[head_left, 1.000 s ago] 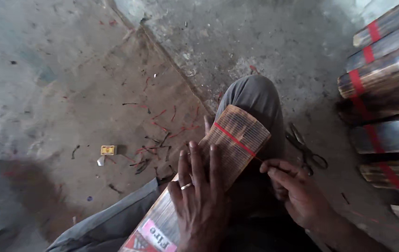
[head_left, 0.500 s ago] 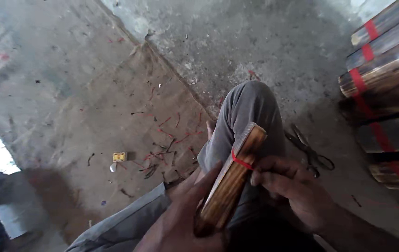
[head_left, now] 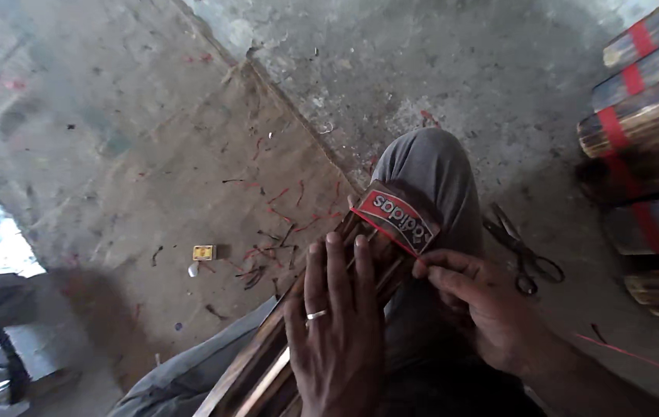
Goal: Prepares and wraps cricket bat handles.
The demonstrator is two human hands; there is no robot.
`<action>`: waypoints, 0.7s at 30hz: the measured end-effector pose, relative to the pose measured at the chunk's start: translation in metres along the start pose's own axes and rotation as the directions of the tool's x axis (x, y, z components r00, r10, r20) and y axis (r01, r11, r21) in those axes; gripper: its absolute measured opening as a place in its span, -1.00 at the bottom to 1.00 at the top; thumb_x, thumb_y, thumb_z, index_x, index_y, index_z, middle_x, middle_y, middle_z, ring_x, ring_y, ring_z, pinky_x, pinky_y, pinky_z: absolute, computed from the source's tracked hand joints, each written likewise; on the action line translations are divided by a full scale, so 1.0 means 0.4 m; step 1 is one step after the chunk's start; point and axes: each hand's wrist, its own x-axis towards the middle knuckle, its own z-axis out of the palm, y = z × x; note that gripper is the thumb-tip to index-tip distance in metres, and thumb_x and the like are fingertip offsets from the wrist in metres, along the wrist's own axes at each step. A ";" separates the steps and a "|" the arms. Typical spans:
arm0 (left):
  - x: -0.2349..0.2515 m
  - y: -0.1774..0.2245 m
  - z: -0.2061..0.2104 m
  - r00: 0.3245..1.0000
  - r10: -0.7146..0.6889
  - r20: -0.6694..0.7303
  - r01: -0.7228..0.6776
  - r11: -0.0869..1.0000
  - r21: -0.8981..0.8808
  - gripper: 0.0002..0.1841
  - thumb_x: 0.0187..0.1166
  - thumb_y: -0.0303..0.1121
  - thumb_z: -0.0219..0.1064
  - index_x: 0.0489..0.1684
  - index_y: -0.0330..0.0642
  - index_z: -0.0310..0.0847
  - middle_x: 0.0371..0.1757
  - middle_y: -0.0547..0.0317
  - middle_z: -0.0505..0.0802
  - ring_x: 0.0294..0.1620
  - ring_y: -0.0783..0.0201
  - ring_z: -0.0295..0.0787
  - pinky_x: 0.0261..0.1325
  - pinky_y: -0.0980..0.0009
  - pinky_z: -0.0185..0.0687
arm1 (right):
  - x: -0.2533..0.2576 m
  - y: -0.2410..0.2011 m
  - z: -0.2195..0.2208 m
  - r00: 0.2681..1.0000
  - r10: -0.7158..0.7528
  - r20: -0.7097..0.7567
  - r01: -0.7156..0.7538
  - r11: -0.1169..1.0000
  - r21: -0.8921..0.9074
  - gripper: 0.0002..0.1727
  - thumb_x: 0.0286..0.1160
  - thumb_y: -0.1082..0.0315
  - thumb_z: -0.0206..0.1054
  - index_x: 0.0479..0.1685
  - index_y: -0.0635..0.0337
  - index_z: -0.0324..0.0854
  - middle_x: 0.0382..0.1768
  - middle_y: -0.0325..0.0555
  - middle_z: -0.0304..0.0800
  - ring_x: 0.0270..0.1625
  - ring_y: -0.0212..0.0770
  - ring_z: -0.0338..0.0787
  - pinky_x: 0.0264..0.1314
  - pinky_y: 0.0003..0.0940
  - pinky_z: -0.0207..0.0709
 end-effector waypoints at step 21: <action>0.004 0.002 -0.012 0.999 0.005 0.035 -0.005 1.000 -0.019 -0.02 0.36 0.29 0.39 0.90 0.47 0.00 0.90 0.10 0.14 0.77 -0.09 0.27 0.27 -0.07 0.59 | -0.061 0.079 -0.068 0.989 -0.146 0.019 0.147 0.989 -0.031 -0.78 0.71 0.22 0.25 0.03 0.02 0.80 -0.58 -0.23 0.46 -0.65 -0.45 0.33 -0.62 -0.57 0.26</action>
